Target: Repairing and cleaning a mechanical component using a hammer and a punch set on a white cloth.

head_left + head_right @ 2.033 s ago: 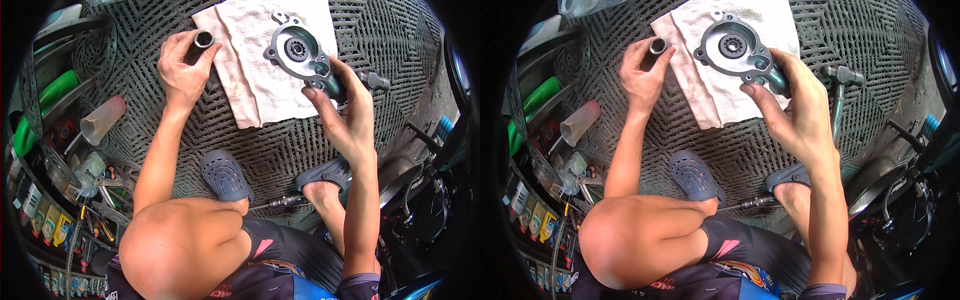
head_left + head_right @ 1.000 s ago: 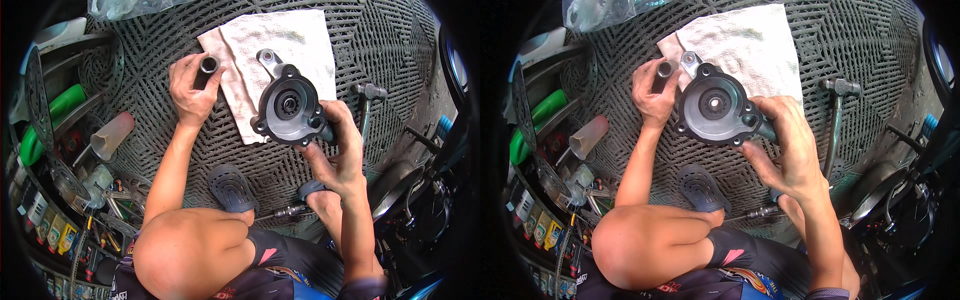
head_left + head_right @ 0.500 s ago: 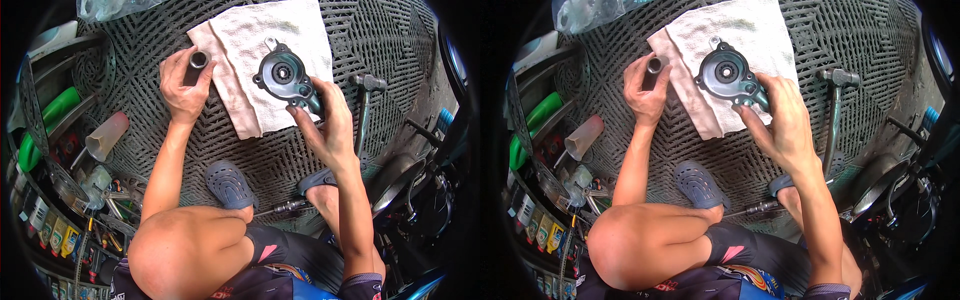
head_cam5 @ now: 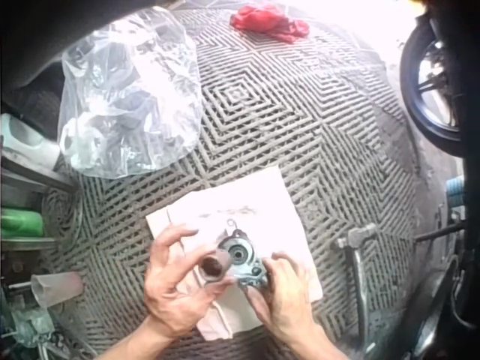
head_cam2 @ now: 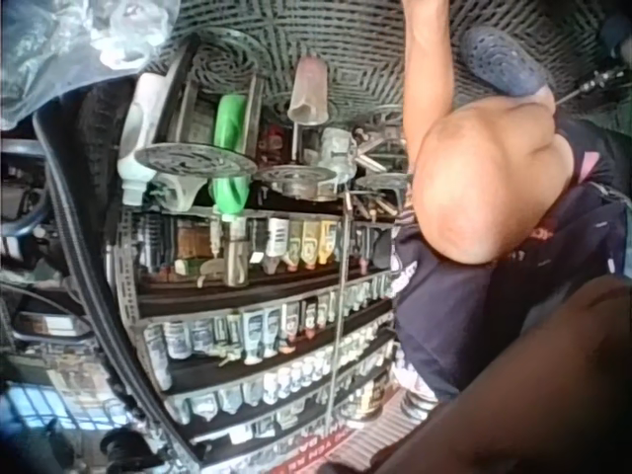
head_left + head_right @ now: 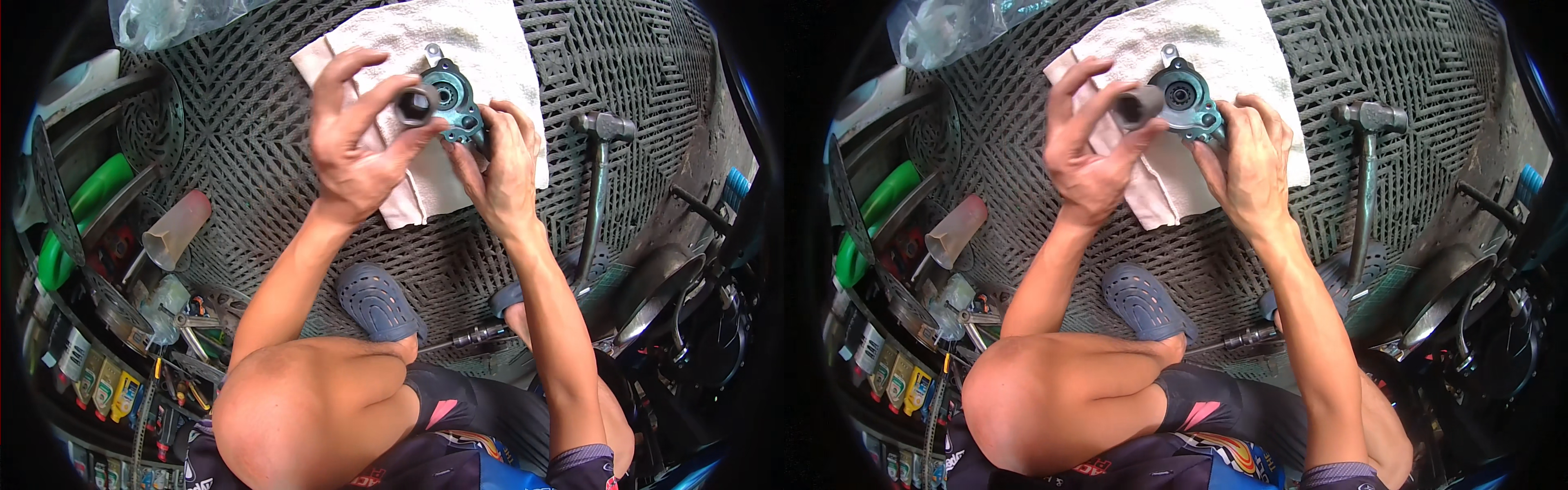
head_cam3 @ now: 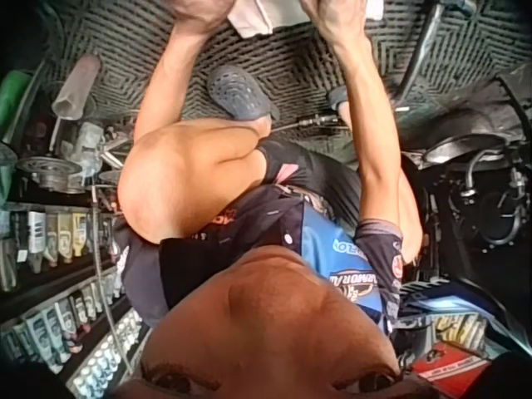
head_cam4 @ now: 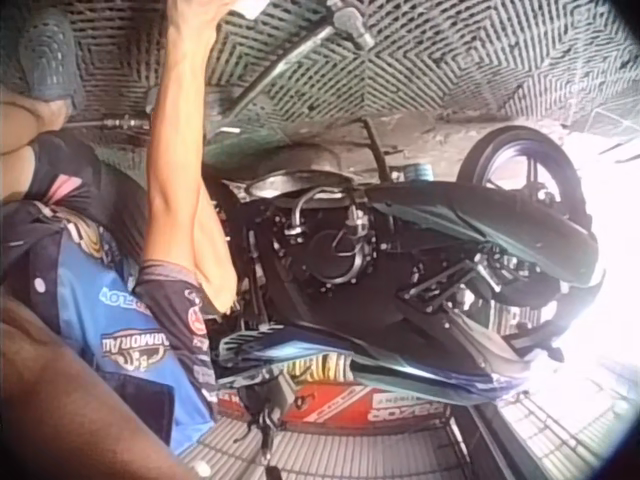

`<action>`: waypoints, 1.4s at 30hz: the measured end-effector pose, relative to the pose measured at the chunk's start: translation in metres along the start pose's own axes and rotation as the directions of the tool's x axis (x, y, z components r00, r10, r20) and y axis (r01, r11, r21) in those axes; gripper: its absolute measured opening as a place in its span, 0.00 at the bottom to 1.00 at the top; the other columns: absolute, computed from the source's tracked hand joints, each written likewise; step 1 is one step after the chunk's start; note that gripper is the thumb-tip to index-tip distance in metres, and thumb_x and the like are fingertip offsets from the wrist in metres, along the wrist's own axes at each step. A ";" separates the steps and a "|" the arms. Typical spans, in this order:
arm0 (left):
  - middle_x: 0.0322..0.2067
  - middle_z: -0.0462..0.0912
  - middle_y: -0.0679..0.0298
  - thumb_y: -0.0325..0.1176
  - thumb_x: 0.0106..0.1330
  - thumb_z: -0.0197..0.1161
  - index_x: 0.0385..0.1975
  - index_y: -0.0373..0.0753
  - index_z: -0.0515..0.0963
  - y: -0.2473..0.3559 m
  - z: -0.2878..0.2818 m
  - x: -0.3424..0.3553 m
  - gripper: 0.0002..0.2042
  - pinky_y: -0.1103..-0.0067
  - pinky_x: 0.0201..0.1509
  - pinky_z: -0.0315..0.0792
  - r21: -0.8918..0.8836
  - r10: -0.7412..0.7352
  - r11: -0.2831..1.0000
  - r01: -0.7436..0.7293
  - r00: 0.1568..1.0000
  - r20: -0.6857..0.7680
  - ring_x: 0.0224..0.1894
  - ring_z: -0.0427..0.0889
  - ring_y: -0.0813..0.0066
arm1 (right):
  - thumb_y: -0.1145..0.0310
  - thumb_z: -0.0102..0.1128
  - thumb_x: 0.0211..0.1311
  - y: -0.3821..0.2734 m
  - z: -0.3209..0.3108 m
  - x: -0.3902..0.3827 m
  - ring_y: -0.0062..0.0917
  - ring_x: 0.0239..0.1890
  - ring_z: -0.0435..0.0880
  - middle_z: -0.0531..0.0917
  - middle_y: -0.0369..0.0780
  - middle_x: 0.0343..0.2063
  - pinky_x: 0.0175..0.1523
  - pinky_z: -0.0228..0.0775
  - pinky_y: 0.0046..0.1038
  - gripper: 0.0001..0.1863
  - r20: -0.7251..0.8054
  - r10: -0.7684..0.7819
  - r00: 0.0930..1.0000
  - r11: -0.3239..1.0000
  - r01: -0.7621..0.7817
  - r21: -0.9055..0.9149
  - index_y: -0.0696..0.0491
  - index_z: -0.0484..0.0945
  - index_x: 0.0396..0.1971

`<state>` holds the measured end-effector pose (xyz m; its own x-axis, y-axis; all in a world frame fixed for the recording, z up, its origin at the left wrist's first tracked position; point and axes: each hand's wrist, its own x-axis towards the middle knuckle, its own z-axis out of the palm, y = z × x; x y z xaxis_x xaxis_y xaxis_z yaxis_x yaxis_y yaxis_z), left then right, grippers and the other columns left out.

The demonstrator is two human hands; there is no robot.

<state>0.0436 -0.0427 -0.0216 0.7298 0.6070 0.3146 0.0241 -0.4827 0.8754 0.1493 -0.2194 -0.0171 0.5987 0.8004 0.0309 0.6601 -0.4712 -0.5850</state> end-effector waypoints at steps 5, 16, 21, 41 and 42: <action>0.56 0.78 0.57 0.41 0.44 0.85 0.44 0.43 0.88 -0.009 0.016 0.000 0.24 0.62 0.64 0.68 0.163 0.018 0.986 -0.031 0.996 0.085 0.60 0.76 0.54 | 0.69 0.74 0.56 -0.002 0.005 0.001 0.45 0.62 0.74 0.81 0.47 0.48 0.64 0.62 0.46 0.30 0.007 0.010 1.000 0.999 -0.010 0.037 0.62 0.74 0.57; 0.51 0.81 0.61 0.37 0.43 0.84 0.45 0.43 0.87 -0.011 0.025 -0.002 0.25 0.65 0.60 0.68 0.218 0.022 0.975 -0.044 0.995 0.102 0.53 0.78 0.59 | 0.68 0.75 0.54 0.002 0.001 0.001 0.45 0.63 0.74 0.81 0.47 0.49 0.65 0.61 0.46 0.32 0.005 0.020 1.000 0.998 -0.020 0.062 0.60 0.74 0.58; 0.50 0.82 0.62 0.37 0.44 0.83 0.47 0.43 0.87 -0.012 0.029 -0.001 0.26 0.64 0.61 0.66 0.232 0.019 0.972 -0.046 0.993 0.117 0.51 0.79 0.61 | 0.68 0.75 0.53 0.004 0.000 0.000 0.44 0.63 0.74 0.81 0.47 0.50 0.65 0.61 0.46 0.32 -0.008 0.031 1.000 0.998 -0.030 0.061 0.58 0.74 0.59; 0.50 0.82 0.64 0.42 0.46 0.84 0.48 0.44 0.87 -0.015 0.030 -0.008 0.26 0.55 0.73 0.54 0.296 -0.004 0.954 -0.035 0.992 0.129 0.55 0.80 0.66 | 0.68 0.76 0.52 0.005 0.004 0.000 0.43 0.62 0.75 0.81 0.46 0.51 0.65 0.62 0.45 0.33 -0.010 0.024 1.000 0.998 -0.024 0.053 0.56 0.75 0.59; 0.50 0.82 0.64 0.43 0.45 0.84 0.48 0.44 0.86 -0.016 0.029 -0.008 0.28 0.55 0.72 0.54 0.301 0.008 0.952 -0.049 0.991 0.136 0.55 0.80 0.66 | 0.68 0.76 0.52 0.004 0.003 0.000 0.43 0.62 0.75 0.81 0.46 0.51 0.65 0.62 0.45 0.33 -0.008 0.021 1.000 0.998 -0.020 0.054 0.56 0.75 0.59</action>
<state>0.0573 -0.0582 -0.0486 0.8161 0.5117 0.2686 0.1931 -0.6795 0.7078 0.1506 -0.2202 -0.0224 0.6160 0.7874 0.0252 0.6225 -0.4669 -0.6281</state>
